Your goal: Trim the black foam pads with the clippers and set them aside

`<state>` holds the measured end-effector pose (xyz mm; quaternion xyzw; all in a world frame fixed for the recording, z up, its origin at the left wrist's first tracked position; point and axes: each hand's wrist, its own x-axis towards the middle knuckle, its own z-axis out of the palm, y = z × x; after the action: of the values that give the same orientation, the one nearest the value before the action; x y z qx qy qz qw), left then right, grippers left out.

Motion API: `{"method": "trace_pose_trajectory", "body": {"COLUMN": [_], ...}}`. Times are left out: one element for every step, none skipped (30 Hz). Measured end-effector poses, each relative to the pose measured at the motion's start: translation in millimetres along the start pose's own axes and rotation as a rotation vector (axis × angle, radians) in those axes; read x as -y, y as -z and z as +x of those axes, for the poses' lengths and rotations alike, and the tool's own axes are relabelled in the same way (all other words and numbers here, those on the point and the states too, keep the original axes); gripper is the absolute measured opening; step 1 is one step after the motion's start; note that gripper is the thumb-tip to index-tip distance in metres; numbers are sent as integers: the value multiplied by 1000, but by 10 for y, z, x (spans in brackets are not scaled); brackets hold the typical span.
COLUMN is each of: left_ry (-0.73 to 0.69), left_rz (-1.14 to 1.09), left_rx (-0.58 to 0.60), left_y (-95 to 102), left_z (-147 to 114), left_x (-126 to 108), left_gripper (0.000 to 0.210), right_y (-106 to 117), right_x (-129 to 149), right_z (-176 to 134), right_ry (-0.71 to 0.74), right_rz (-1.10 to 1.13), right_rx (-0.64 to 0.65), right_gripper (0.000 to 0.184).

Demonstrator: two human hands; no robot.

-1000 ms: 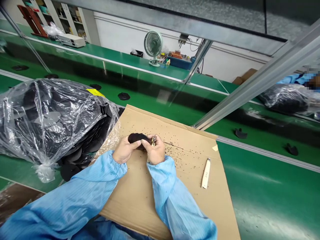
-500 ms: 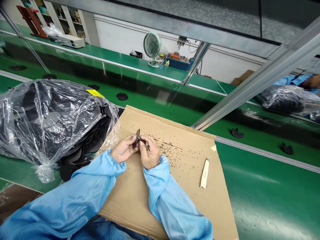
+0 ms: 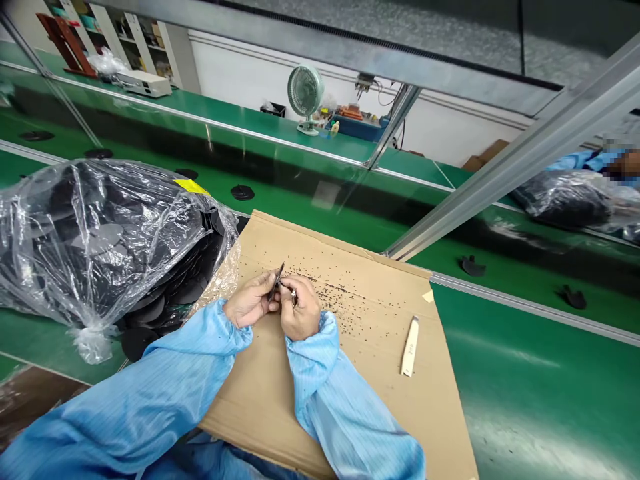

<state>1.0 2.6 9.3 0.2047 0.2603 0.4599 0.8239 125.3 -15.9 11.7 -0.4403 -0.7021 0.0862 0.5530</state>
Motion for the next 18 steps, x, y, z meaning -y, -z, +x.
{"method": "trace_pose_trajectory", "body": {"left_ry": [-6, -25, -59, -107, -166, -225, -275, -311, -333, -346, -353, -358, -364, -369, -372, -371, -361, -341], "left_rz": [3, 6, 12, 23, 36, 50, 62, 69, 72, 73, 73, 74, 79, 90, 103, 115, 127, 137], "left_rx": [-8, -21, -41, -70, -100, -128, -151, -169, -184, -198, -212, -225, -232, -235, -239, -244, -250, -255], "left_y": [-2, -2, 1, 6, 12, 17, 22, 24, 24, 21, 16, 9, 2, -4, -9, -12, -12, -12], "left_z": [4, 12, 23, 35, 47, 58, 68, 76, 82, 87, 91, 95, 99, 103, 107, 110, 113, 114], "left_x": [6, 12, 18, 24, 28, 31, 33, 34, 34, 35, 37, 39, 43, 49, 55, 63, 70, 76], "left_gripper": [41, 42, 42, 43, 43, 45, 46, 47, 47, 47, 47, 47, 46, 45, 43, 42, 42, 42], "right_y": [-6, -10, -10, -7, 1, 11, 24, 36, 46, 55, 62, 70, 80, 94, 114, 140, 172, 209], "right_x": [-4, -10, -16, -22, -28, -32, -36, -40, -44, -51, -63, -80, -106, -140, -183, -237, -300, -371], "right_z": [-4, -5, -2, 3, 12, 24, 37, 51, 67, 84, 106, 135, 176, 233, 308, 406, 524, 663], "right_ry": [-14, -35, -61, -90, -121, -152, -183, -215, -248, -284, -322, -359, -393, -419, -434, -435, -421, -389], "right_rz": [0, 5, 15, 30, 49, 65, 70, 63, 49, 31, 16, 6, 3, 0, -10, -40, -93, -174], "right_rx": [1, 6, 13, 20, 30, 48, 76, 112, 151, 185, 208, 222, 231, 237, 243, 246, 239, 230], "right_gripper": [12, 13, 14, 16, 19, 22, 24, 26, 29, 30, 32, 32, 31, 30, 28, 26, 23, 20]}}
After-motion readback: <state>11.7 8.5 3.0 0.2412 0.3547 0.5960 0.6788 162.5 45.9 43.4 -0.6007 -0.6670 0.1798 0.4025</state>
